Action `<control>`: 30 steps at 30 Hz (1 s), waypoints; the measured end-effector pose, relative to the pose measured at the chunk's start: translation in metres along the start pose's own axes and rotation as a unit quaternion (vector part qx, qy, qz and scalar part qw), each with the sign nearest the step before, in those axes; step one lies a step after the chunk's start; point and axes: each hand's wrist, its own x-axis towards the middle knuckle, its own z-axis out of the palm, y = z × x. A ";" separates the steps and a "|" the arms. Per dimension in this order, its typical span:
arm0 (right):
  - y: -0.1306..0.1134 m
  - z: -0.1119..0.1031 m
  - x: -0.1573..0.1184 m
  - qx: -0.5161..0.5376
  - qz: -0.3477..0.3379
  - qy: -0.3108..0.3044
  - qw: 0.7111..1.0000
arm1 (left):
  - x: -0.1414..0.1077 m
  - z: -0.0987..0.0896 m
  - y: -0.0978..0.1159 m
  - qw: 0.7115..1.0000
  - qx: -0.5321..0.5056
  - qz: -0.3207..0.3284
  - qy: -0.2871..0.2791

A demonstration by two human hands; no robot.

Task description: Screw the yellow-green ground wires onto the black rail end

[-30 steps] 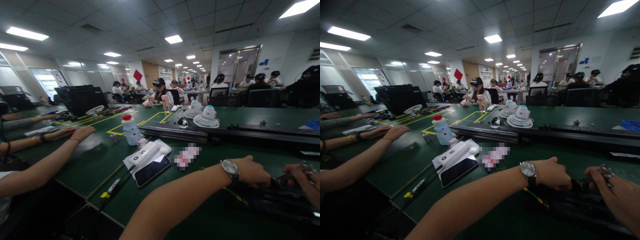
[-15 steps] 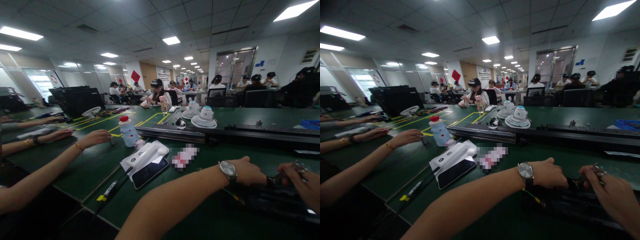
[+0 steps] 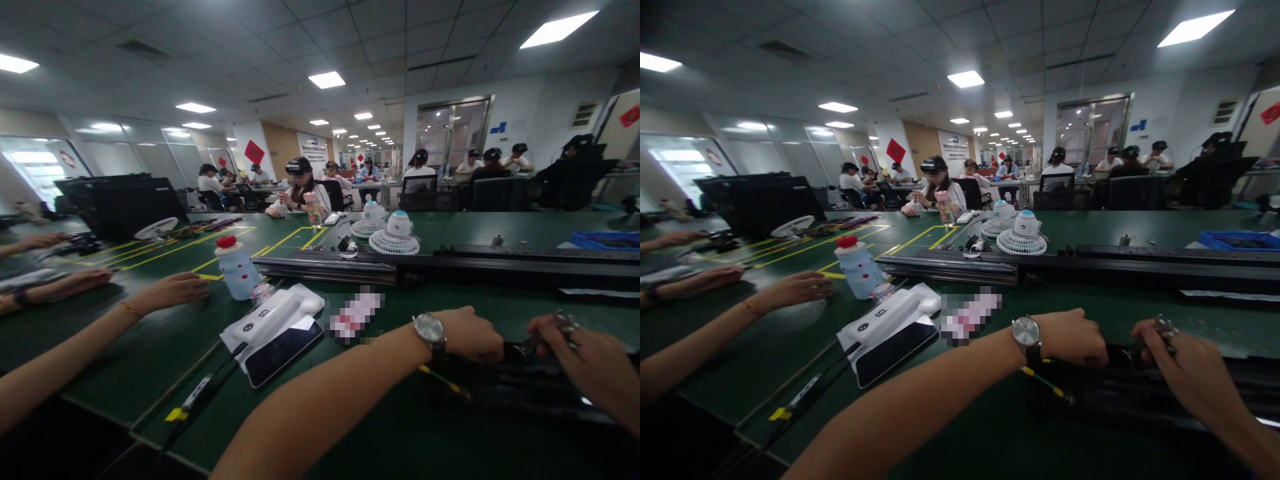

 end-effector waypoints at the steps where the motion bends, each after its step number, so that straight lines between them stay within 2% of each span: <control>1: -0.003 -0.001 0.000 0.003 -0.005 -0.001 1.000 | -0.002 0.001 -0.002 1.000 0.006 0.000 0.002; 11: -0.020 -0.006 0.002 0.013 -0.029 0.026 0.999 | -0.012 -0.004 -0.005 0.999 0.019 0.018 0.025; 17: -0.028 -0.009 0.001 0.026 -0.031 0.027 0.999 | -0.025 -0.004 -0.012 0.997 0.027 0.053 0.043; 22: -0.027 -0.008 0.002 0.035 -0.028 0.019 0.999 | -0.035 -0.007 -0.015 0.998 0.001 0.063 0.028; 30: -0.024 -0.005 0.004 0.042 -0.017 0.011 0.999 | -0.032 0.001 -0.019 0.996 0.001 0.081 0.039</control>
